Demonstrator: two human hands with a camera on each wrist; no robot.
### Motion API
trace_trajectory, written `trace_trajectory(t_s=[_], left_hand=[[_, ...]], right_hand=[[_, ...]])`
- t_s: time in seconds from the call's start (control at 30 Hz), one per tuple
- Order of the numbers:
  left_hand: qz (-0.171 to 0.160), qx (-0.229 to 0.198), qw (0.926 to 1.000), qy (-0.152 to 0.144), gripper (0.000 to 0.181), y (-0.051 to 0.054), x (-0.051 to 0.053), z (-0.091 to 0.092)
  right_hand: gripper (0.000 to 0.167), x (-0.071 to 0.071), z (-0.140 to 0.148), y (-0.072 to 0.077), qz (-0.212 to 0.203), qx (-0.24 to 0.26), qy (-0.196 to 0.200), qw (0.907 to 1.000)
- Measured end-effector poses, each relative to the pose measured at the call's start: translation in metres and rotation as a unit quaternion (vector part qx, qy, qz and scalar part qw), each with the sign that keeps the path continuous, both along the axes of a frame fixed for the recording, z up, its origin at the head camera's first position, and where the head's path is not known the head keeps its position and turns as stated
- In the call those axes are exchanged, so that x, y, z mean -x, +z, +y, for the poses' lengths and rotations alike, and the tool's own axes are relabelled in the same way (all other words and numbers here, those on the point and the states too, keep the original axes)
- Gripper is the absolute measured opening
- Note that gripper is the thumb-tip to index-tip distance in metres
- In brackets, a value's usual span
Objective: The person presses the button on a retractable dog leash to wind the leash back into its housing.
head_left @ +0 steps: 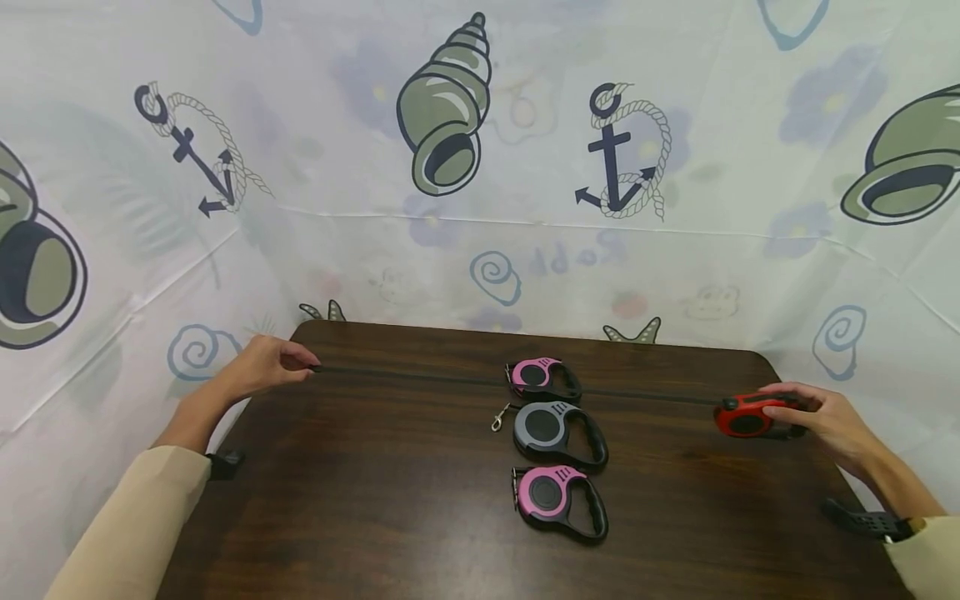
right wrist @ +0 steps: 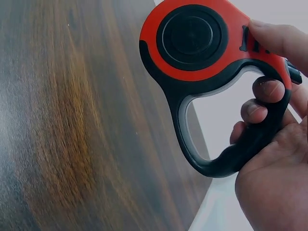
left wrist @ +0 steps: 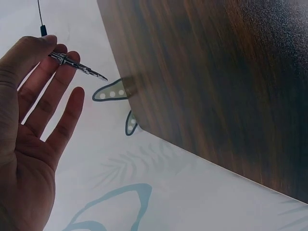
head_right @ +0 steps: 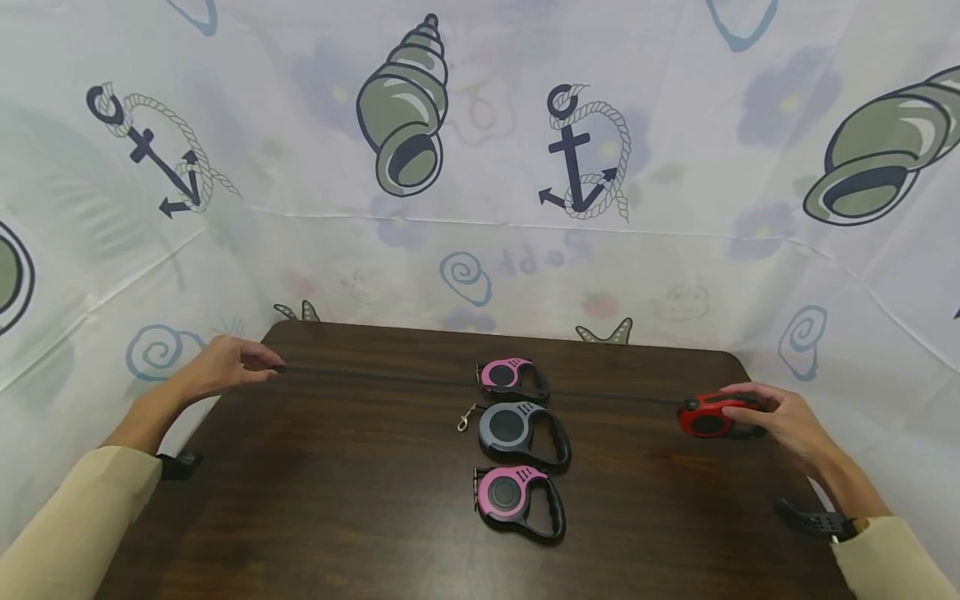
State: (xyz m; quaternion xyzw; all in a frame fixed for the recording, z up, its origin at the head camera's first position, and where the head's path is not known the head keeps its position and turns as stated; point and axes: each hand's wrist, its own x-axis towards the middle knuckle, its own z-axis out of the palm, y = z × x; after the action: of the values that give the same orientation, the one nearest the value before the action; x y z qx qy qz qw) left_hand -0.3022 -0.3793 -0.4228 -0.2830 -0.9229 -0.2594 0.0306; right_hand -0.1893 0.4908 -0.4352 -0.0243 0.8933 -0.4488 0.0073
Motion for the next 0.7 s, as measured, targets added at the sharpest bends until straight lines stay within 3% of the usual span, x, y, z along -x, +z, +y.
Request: trace_trajectory(t_s=[0.17,0.43,0.7], left_hand=[[0.024,0.0,0.9996,-0.015,0.017,-0.002,0.002,0.005],[0.051,0.0,0.9979,-0.039,0.017,-0.006,0.004,0.017],[0.075,0.004,0.996,-0.048,0.019,0.0,0.007,0.035]], right_hand=[[0.035,0.001,-0.007,0.002,0.009,-0.013,0.007,0.9998],[0.03,0.003,-0.022,-0.001,0.025,0.008,0.032,0.9991],[0.03,0.006,-0.029,0.001,0.041,0.001,0.028,0.9988]])
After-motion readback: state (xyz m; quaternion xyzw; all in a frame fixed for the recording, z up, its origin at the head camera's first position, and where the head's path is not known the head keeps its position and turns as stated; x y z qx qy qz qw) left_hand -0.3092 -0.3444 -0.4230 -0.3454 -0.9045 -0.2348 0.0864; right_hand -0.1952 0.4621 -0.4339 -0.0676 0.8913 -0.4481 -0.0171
